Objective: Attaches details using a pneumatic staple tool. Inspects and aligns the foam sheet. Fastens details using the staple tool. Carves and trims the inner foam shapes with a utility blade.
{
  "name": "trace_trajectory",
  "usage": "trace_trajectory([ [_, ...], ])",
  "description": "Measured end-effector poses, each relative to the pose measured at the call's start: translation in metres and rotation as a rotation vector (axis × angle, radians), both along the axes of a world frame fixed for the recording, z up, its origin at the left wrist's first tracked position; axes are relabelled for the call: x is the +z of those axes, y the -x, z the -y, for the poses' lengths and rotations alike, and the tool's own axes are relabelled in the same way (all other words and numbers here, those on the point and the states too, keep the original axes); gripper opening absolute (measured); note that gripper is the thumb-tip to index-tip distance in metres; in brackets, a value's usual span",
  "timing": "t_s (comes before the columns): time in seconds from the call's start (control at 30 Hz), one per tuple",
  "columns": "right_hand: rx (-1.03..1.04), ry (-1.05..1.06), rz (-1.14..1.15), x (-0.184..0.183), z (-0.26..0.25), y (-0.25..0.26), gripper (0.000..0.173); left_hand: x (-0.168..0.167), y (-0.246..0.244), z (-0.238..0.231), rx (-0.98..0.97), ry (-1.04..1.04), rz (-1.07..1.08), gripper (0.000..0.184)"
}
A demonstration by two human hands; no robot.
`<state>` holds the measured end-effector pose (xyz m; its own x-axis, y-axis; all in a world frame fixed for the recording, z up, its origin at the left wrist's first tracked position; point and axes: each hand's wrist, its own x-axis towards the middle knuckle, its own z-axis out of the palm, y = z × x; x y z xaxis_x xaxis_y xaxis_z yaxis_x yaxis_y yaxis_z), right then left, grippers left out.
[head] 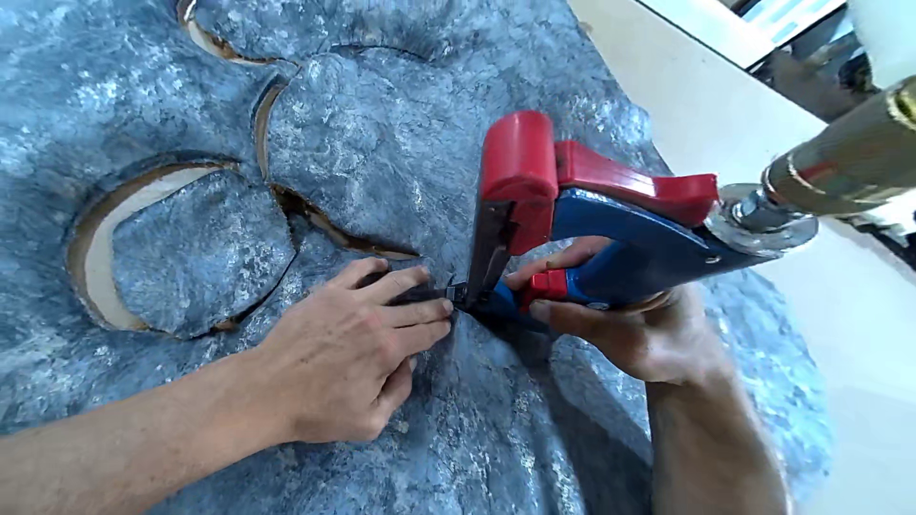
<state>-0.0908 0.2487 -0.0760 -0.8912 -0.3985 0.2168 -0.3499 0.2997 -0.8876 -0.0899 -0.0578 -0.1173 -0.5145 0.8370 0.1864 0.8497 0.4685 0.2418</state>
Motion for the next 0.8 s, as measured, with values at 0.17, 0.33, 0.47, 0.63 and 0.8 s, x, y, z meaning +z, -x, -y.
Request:
trace_trajectory([
  [0.17, -0.132, 0.017, 0.018, 0.009, -0.001, -0.014, 0.034, 0.002, 0.003, -0.012, -0.021, 0.107, 0.003, 0.045],
  [0.33, -0.171, 0.056, 0.014, 0.010, 0.000, -0.020, 0.033, -0.002, 0.009, -0.017, -0.084, 0.057, -0.036, 0.041],
  [0.47, -0.200, -0.030, -0.037, 0.010, 0.006, -0.022, 0.033, -0.010, 0.008, -0.012, -0.106, -0.060, -0.056, 0.040],
  [0.63, -0.180, -0.131, -0.079, 0.009, 0.017, -0.020, 0.031, -0.009, 0.009, -0.010, -0.094, -0.087, -0.035, 0.037],
  [0.8, -0.080, -0.053, -0.011, 0.003, 0.010, -0.013, 0.030, -0.009, 0.009, -0.012, -0.076, -0.115, -0.030, 0.036],
])
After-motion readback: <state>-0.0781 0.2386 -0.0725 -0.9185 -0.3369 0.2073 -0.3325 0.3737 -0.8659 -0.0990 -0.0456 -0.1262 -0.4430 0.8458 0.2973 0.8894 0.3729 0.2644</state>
